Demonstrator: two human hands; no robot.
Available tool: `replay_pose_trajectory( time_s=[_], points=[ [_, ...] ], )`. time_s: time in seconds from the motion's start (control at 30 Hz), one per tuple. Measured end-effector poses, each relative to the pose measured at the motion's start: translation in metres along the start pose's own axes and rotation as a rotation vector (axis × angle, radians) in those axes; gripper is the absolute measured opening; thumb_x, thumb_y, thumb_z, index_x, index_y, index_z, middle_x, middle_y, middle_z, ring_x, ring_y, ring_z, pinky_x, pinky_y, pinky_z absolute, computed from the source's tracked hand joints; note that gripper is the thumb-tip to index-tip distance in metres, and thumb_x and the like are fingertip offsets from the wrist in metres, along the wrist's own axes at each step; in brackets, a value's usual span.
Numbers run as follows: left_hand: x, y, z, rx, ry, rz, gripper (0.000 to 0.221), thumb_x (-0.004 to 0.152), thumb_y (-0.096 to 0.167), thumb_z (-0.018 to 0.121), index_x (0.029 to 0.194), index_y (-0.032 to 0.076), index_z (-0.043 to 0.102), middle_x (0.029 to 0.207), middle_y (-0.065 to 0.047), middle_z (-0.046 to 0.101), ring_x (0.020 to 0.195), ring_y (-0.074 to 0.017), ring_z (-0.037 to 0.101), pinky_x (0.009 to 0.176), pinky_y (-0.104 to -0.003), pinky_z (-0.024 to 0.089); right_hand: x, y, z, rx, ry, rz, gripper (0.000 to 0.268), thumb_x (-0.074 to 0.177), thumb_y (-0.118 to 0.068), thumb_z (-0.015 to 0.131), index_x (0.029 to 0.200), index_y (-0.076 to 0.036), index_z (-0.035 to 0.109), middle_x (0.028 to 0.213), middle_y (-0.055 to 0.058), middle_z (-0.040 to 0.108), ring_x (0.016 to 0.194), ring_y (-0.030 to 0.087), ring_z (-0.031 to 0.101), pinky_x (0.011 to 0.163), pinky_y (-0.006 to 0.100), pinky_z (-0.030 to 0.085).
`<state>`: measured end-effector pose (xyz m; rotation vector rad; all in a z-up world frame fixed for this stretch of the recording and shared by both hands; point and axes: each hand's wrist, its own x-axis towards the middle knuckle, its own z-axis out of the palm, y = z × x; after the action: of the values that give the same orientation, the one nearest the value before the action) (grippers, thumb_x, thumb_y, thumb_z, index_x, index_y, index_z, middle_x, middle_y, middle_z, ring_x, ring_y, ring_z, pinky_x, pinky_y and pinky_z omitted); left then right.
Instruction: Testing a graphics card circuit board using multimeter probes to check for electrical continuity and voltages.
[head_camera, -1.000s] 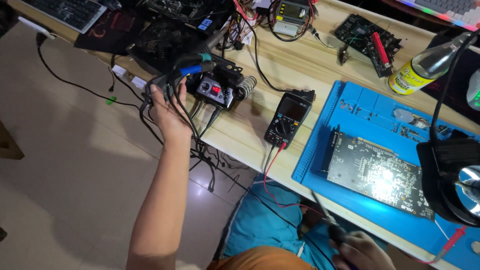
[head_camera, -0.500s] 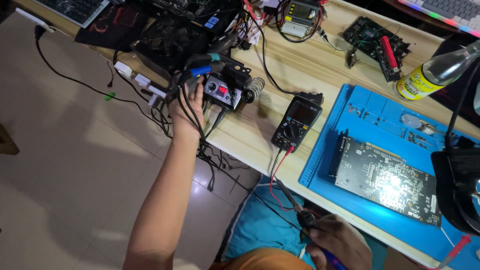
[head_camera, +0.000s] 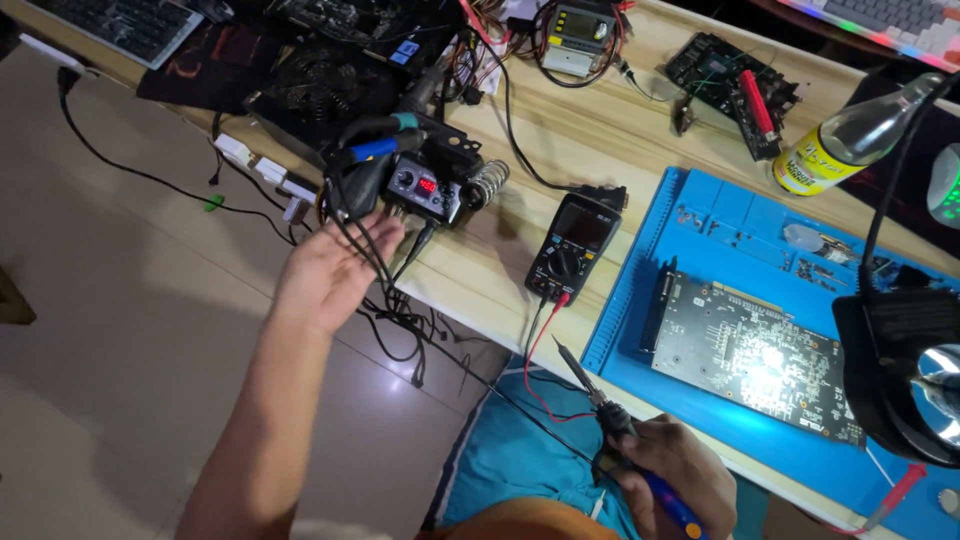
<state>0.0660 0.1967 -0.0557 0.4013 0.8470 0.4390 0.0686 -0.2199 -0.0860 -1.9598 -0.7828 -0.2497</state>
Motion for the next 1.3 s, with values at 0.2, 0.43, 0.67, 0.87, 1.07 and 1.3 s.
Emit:
replay_pose_trajectory(
  time_s=[0.2,0.43,0.67,0.87,1.07,1.3],
  points=[
    [0.053,0.006,-0.038,0.703,-0.011,0.757,0.008,0.105,0.010,0.074,0.109,0.016,0.076,0.104,0.004,0.078,0.097,-0.0065,0.073,0.092,-0.021,0.063,0.029,-0.001,-0.005,0.056,-0.070,-0.142,0.026,0.105,-0.033,0.062,0.114,-0.013,0.075,0.105,0.006,0.083,0.083,0.018,0.082,0.075,0.028,0.064],
    [0.068,0.004,-0.033,1.387,0.018,0.948,0.031,0.098,0.014,0.075,0.129,0.011,0.072,0.122,-0.012,0.070,0.113,-0.0295,0.073,0.094,-0.043,0.059,0.082,-0.001,0.009,-0.034,-0.145,-0.134,0.031,0.100,-0.038,0.069,0.119,-0.014,0.067,0.100,0.005,0.081,0.076,0.019,0.078,0.063,0.033,0.056],
    [0.111,-0.004,-0.072,1.308,-0.060,1.157,0.054,0.100,0.015,0.082,0.150,0.005,0.064,0.136,-0.019,0.061,0.126,-0.0332,0.067,0.113,-0.040,0.053,0.180,-0.021,0.044,-0.045,-0.044,-0.451,0.034,0.114,-0.031,0.063,0.128,-0.002,0.072,0.110,0.016,0.079,0.087,0.024,0.076,0.066,0.033,0.056],
    [0.091,-0.005,-0.064,1.407,-0.016,1.064,0.056,0.105,0.013,0.070,0.159,0.013,0.055,0.140,-0.019,0.058,0.134,-0.0392,0.063,0.111,-0.049,0.054,0.241,-0.038,0.071,-0.142,-0.168,-0.426,0.028,0.113,-0.024,0.071,0.122,0.002,0.077,0.113,0.021,0.083,0.097,0.033,0.082,0.077,0.036,0.067],
    [0.057,-0.020,-0.085,1.104,-0.048,1.222,0.054,0.108,0.007,0.073,0.158,0.005,0.051,0.151,-0.020,0.054,0.142,-0.0378,0.058,0.117,-0.049,0.057,0.271,-0.041,0.107,-0.062,-0.268,-0.412,0.021,0.111,-0.020,0.076,0.122,-0.002,0.074,0.104,0.012,0.082,0.072,0.018,0.075,0.062,0.032,0.061],
    [-0.001,-0.067,-0.137,0.945,0.050,1.487,0.026,0.111,0.006,0.067,0.136,-0.002,0.064,0.128,-0.018,0.065,0.118,-0.0304,0.065,0.103,-0.040,0.057,0.283,-0.050,0.117,-0.169,-0.295,-0.330,0.016,0.111,-0.025,0.075,0.117,-0.010,0.075,0.098,0.008,0.085,0.066,0.014,0.079,0.057,0.030,0.065]
  ],
)
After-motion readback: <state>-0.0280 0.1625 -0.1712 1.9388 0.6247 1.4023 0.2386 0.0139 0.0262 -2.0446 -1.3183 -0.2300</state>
